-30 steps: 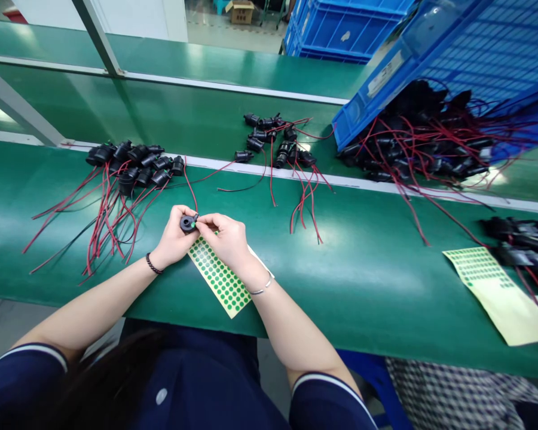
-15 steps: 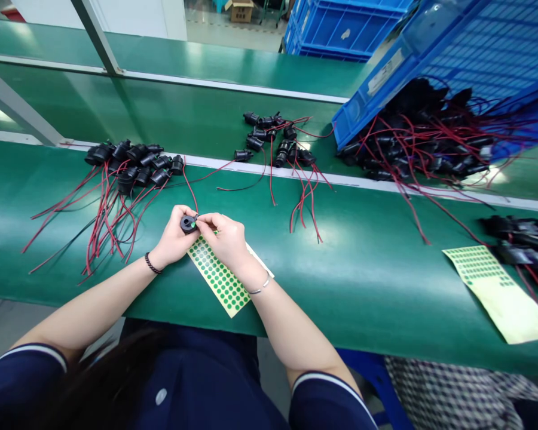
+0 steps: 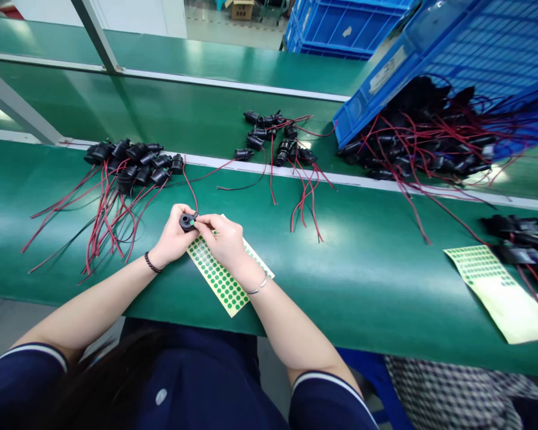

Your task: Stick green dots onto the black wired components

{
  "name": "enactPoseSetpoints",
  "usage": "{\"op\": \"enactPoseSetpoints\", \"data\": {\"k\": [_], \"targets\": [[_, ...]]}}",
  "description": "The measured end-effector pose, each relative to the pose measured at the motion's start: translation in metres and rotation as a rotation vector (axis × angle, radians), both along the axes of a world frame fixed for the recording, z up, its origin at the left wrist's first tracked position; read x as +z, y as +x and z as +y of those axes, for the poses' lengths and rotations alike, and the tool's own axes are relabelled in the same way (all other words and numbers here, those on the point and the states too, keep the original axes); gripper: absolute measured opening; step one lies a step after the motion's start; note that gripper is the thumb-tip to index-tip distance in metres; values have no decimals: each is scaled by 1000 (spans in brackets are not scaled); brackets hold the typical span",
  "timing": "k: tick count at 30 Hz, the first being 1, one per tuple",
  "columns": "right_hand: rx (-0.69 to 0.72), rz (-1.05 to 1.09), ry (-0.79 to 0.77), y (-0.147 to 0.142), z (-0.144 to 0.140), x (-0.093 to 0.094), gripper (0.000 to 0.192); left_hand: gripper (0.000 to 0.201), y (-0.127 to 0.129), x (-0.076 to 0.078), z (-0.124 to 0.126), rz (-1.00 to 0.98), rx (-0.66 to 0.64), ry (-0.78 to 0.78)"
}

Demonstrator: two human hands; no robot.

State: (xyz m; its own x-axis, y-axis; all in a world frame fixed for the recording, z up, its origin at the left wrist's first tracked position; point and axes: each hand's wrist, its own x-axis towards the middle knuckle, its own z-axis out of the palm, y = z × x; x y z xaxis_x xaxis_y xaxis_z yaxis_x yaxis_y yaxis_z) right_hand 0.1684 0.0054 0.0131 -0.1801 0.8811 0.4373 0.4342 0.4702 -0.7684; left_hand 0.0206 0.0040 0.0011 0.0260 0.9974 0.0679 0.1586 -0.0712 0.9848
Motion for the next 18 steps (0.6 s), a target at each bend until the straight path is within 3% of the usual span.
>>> {"op": "enactPoseSetpoints", "data": {"k": [14,16,18], "targets": [[35,34,-27,-1,0,1,9,37,-2,-8,3,74,-6,73],[31,54,-31,0,0,4,11,35,-9,-3,11,88,16,140],[-8,90,-35,2,2,7,13,34,-25,10,19,131,130,287]]}}
